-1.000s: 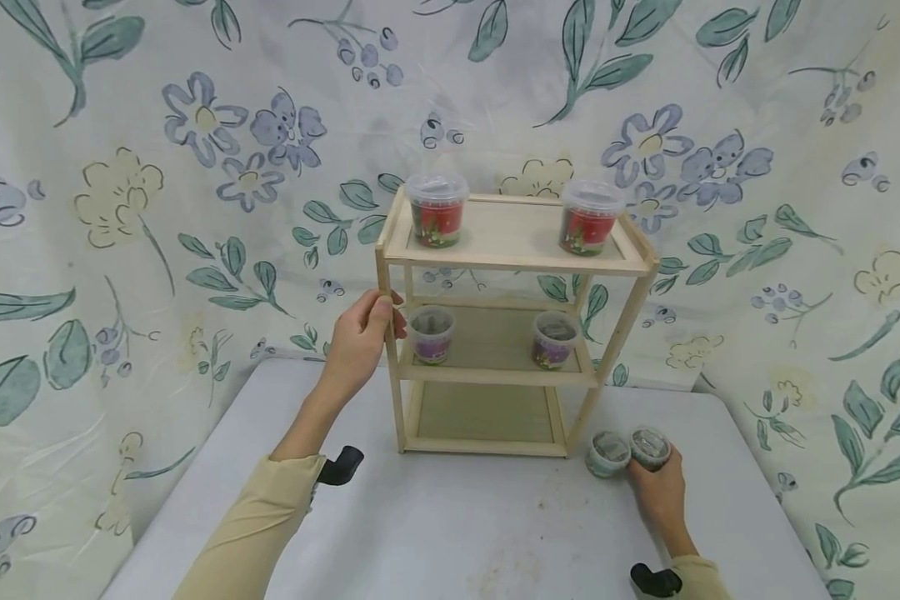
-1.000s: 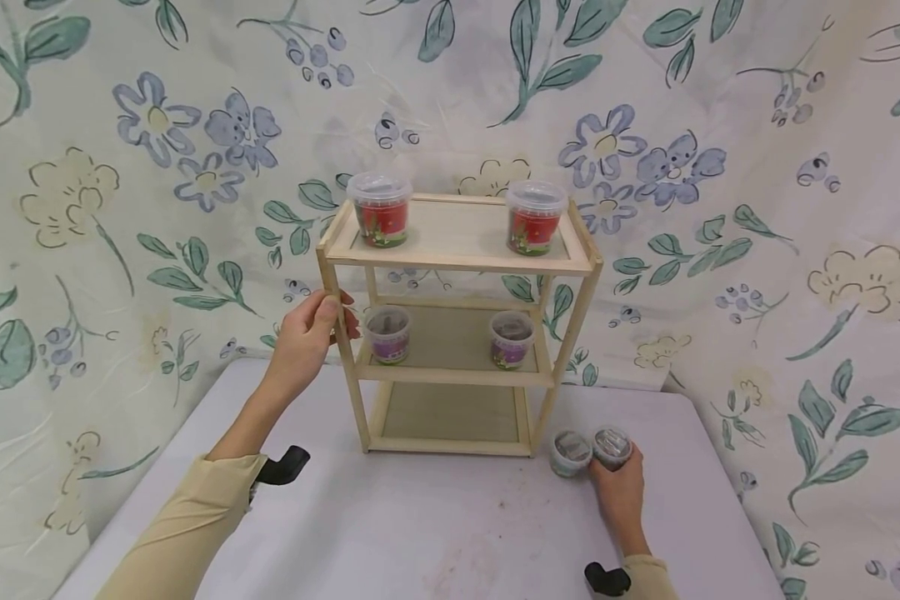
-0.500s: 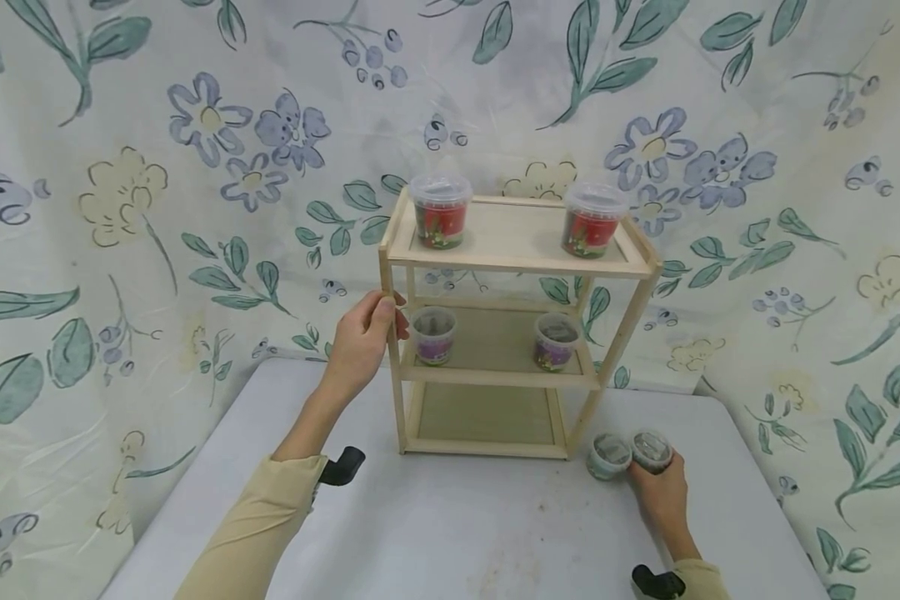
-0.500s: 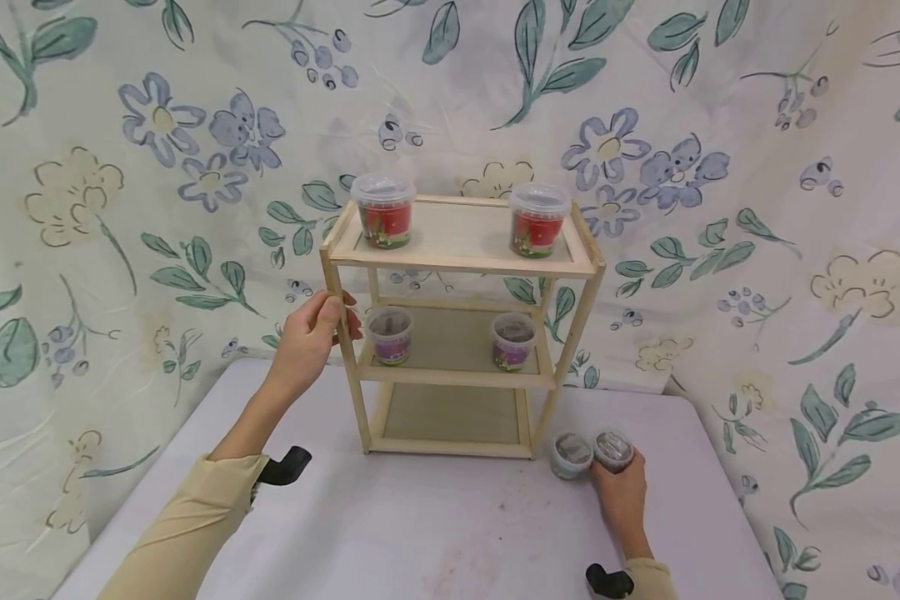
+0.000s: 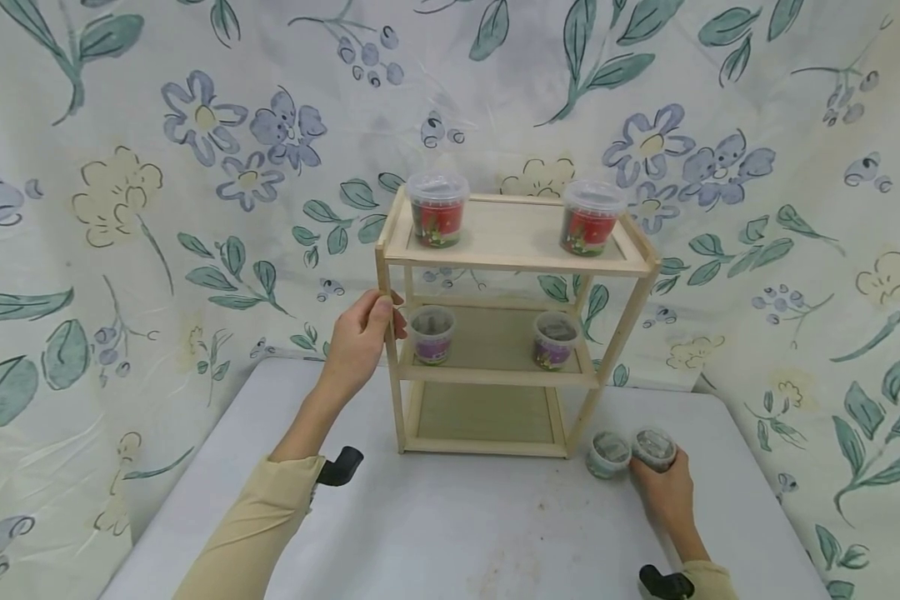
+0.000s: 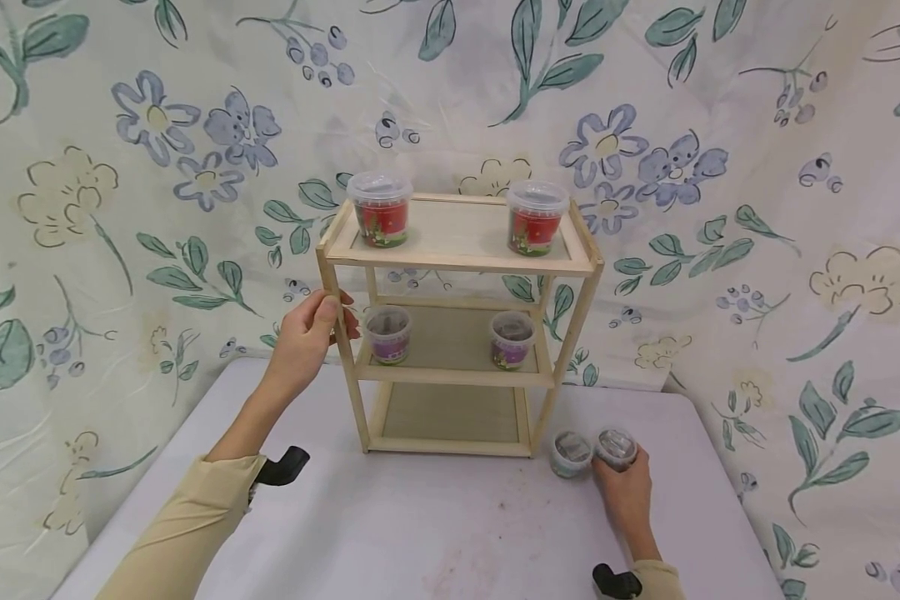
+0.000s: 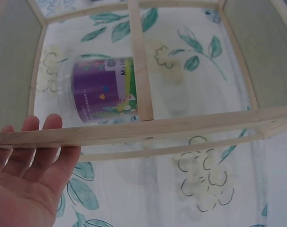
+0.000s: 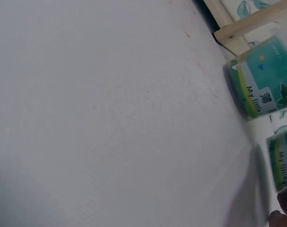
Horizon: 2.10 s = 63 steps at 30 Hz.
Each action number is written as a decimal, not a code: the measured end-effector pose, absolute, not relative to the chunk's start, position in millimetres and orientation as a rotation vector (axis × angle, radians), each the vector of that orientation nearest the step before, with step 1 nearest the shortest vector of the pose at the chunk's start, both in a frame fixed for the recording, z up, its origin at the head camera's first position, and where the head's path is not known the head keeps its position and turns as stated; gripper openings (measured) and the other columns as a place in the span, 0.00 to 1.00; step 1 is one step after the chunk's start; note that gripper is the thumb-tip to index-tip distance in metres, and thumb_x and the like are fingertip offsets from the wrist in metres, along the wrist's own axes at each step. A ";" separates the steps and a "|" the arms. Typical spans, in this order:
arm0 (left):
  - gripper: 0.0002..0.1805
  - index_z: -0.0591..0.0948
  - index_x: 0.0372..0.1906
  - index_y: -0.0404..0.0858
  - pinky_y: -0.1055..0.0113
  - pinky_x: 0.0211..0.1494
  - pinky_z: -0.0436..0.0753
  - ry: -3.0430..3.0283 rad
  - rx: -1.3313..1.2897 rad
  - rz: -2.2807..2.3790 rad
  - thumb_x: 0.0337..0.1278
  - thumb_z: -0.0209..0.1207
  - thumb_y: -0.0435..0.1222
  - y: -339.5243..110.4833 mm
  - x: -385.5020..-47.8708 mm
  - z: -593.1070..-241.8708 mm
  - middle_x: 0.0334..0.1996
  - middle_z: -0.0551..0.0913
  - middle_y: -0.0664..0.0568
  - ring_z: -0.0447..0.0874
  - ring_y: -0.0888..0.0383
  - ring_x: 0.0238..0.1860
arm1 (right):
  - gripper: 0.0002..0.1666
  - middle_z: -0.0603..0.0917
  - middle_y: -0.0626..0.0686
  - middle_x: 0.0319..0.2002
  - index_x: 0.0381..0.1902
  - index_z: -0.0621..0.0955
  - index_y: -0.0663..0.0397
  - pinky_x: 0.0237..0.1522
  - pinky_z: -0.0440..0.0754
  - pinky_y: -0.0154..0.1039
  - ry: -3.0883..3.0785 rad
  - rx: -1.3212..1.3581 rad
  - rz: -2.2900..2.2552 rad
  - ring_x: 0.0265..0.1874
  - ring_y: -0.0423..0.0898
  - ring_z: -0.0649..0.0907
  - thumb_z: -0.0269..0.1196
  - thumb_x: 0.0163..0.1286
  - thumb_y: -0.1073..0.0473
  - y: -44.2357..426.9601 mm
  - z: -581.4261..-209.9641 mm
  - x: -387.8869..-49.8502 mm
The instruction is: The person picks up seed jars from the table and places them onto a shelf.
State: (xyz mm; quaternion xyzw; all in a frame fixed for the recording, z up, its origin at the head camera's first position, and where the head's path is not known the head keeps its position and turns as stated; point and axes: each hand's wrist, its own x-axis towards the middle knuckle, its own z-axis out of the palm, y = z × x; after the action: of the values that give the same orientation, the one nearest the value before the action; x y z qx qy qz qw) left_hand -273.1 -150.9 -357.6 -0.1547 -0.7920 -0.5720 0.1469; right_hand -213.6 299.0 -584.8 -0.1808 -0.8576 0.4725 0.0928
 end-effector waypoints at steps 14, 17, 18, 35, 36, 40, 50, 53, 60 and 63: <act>0.20 0.76 0.50 0.34 0.55 0.47 0.78 -2.266 -0.465 -1.625 0.79 0.42 0.47 -153.2 -272.5 -360.0 0.34 0.80 0.37 0.81 0.45 0.38 | 0.54 0.58 0.79 0.69 0.73 0.49 0.76 0.70 0.59 0.61 -2.539 -0.570 1.426 0.70 0.73 0.59 0.67 0.64 0.56 305.4 -576.7 -211.0; 0.20 0.76 0.49 0.34 0.56 0.46 0.78 -2.272 -0.463 -1.614 0.79 0.42 0.47 -152.8 -272.2 -359.8 0.34 0.80 0.37 0.81 0.46 0.38 | 0.54 0.56 0.79 0.70 0.73 0.48 0.76 0.70 0.59 0.61 -2.537 -0.567 1.440 0.71 0.73 0.57 0.67 0.64 0.56 305.4 -574.0 -208.9; 0.20 0.76 0.49 0.34 0.56 0.46 0.78 -2.272 -0.462 -1.612 0.79 0.42 0.47 -152.8 -272.3 -359.8 0.33 0.80 0.38 0.81 0.46 0.38 | 0.54 0.56 0.79 0.70 0.73 0.48 0.76 0.70 0.59 0.61 -2.536 -0.564 1.443 0.71 0.73 0.57 0.67 0.64 0.55 305.6 -573.3 -208.5; 0.16 0.74 0.50 0.27 0.50 0.48 0.77 -2.306 -0.452 -1.612 0.80 0.41 0.37 -142.8 -248.8 -334.2 0.36 0.78 0.28 0.79 0.35 0.41 | 0.55 0.55 0.77 0.71 0.74 0.47 0.73 0.72 0.56 0.59 -2.494 -0.479 1.456 0.73 0.71 0.55 0.67 0.66 0.54 298.9 -555.2 -199.2; 0.16 0.74 0.50 0.27 0.50 0.48 0.77 -2.303 -0.453 -1.613 0.80 0.41 0.37 -144.0 -252.3 -337.9 0.36 0.78 0.28 0.79 0.35 0.41 | 0.55 0.55 0.76 0.71 0.74 0.48 0.73 0.72 0.57 0.59 -2.488 -0.471 1.456 0.73 0.71 0.55 0.68 0.66 0.54 298.1 -553.9 -198.6; 0.18 0.74 0.51 0.31 0.50 0.49 0.77 -2.288 -0.454 -1.616 0.80 0.41 0.41 -149.6 -266.6 -352.8 0.36 0.79 0.32 0.80 0.39 0.40 | 0.54 0.57 0.75 0.71 0.74 0.50 0.71 0.71 0.57 0.59 -2.469 -0.439 1.460 0.73 0.70 0.56 0.68 0.65 0.54 293.8 -549.3 -196.3; 0.20 0.75 0.52 0.34 0.54 0.48 0.78 -2.270 -0.471 -1.613 0.79 0.42 0.46 -152.5 -272.6 -360.4 0.35 0.80 0.37 0.81 0.45 0.39 | 0.48 0.62 0.74 0.70 0.71 0.56 0.72 0.70 0.59 0.61 -2.421 -0.357 1.466 0.72 0.69 0.58 0.70 0.62 0.59 277.0 -537.1 -188.7; 0.19 0.75 0.52 0.33 0.53 0.48 0.78 -2.273 -0.460 -1.631 0.79 0.42 0.45 -152.0 -271.2 -358.7 0.35 0.80 0.35 0.81 0.43 0.39 | 0.49 0.62 0.73 0.70 0.71 0.56 0.71 0.70 0.59 0.62 -2.455 -0.320 1.447 0.72 0.69 0.58 0.69 0.63 0.57 271.4 -535.8 -185.6; 0.18 0.74 0.51 0.28 0.50 0.48 0.78 -2.286 -0.461 -1.644 0.80 0.40 0.39 -145.3 -254.2 -340.0 0.36 0.78 0.28 0.79 0.36 0.40 | 0.48 0.62 0.71 0.70 0.71 0.56 0.70 0.69 0.60 0.62 -2.484 -0.272 1.439 0.72 0.69 0.59 0.69 0.64 0.57 259.6 -535.5 -181.6; 0.17 0.74 0.50 0.27 0.50 0.48 0.78 -2.285 -0.460 -1.649 0.80 0.40 0.38 -143.4 -249.3 -334.3 0.36 0.77 0.27 0.79 0.35 0.40 | 0.47 0.63 0.72 0.69 0.70 0.57 0.71 0.69 0.60 0.62 -2.486 -0.261 1.441 0.72 0.69 0.59 0.69 0.64 0.57 254.7 -533.6 -180.4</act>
State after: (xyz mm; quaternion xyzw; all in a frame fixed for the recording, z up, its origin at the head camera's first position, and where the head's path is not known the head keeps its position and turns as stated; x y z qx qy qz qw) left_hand -249.3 -143.4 -334.3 -0.1594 -0.7921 -0.5716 0.1427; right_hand -180.4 254.7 -533.6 -0.0896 -0.8546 0.4954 0.1275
